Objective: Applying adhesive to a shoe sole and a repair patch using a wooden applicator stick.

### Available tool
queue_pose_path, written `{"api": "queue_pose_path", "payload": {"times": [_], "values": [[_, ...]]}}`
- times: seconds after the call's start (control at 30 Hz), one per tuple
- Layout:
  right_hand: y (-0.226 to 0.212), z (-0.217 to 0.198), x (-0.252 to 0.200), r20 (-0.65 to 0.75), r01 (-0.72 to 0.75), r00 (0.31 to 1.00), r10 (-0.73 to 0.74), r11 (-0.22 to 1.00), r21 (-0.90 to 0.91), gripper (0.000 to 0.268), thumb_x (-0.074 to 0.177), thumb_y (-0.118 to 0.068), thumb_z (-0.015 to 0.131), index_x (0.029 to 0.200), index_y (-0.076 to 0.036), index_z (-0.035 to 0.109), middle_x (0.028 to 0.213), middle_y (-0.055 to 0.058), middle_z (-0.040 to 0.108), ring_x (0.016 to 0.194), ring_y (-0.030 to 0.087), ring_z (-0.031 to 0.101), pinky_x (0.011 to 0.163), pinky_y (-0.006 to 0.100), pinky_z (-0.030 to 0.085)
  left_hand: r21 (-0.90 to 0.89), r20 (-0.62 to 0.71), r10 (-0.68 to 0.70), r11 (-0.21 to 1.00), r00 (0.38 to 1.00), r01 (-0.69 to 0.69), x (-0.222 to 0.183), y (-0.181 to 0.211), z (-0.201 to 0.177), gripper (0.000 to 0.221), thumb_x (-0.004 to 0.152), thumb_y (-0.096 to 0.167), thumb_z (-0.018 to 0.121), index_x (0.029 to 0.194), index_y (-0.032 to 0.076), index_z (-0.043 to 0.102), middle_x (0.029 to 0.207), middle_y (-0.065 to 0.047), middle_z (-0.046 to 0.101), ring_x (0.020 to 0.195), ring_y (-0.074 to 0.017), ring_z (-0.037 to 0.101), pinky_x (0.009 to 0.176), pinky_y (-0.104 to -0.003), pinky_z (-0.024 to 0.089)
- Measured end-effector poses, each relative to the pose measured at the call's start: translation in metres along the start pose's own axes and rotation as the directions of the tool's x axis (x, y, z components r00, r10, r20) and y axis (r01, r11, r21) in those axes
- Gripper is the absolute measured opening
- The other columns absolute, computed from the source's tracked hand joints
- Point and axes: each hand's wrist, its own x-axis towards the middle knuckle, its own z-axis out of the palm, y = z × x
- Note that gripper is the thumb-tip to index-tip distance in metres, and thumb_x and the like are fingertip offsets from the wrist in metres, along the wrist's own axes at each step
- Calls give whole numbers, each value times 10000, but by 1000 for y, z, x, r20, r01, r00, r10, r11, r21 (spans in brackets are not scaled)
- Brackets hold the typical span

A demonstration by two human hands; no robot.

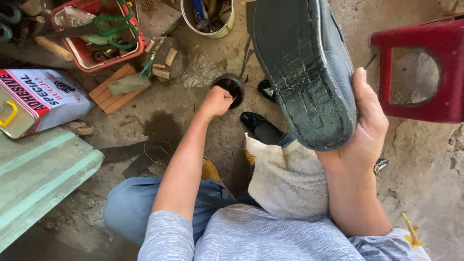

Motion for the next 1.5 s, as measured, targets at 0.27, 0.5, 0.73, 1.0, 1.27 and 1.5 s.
{"api": "queue_pose_path", "payload": {"times": [0.27,0.5,0.73,1.0,1.27,1.5], "values": [[2,2,-5,38,15,999,-16,1000,24,383,1047,-234,542,1235,59,701,1176,202,751,1109,341,734,1029,463,604,-660,85,-39,746,996,86,-57,-6,-33,304,985,107,674,1247,-36,729,634,-49,563,437,-61,319,421,-232,231],[6,3,-12,46,31,998,-30,1000,-6,342,1025,-252,569,1186,20,702,1115,169,760,1042,325,742,938,445,618,-702,-187,273,635,944,-322,-163,-9,-70,253,958,107,654,1117,-56,763,587,-52,515,461,-92,316,450,-262,224],[12,-7,-7,-124,-106,986,112,993,52,276,942,-248,688,1027,9,739,1018,194,769,917,287,764,922,433,609,-318,-556,608,474,567,-821,-293,47,-80,229,734,-116,822,951,-45,810,481,-95,556,422,-128,389,390,-230,403],[7,-11,-14,95,-292,953,288,956,32,300,1014,-234,606,1062,35,728,896,159,775,776,288,751,702,382,611,543,-375,901,405,219,-736,-330,103,-71,211,1007,-10,677,1212,35,703,734,-39,503,621,-207,456,591,-345,407],[8,-15,-19,190,-289,934,302,953,-93,235,999,-235,641,950,-21,726,813,110,766,691,234,735,613,327,580,798,-279,946,323,163,-509,-326,115,-70,198,1049,48,641,1237,75,696,795,-61,478,661,-267,510,582,-391,409],[5,-16,-13,67,-264,962,265,964,-22,272,1005,-229,625,988,20,736,851,136,776,716,269,746,644,360,605,772,-255,938,344,235,-534,-348,102,-80,197,1016,50,667,1204,90,710,754,-35,483,623,-230,523,554,-370,403]]}}
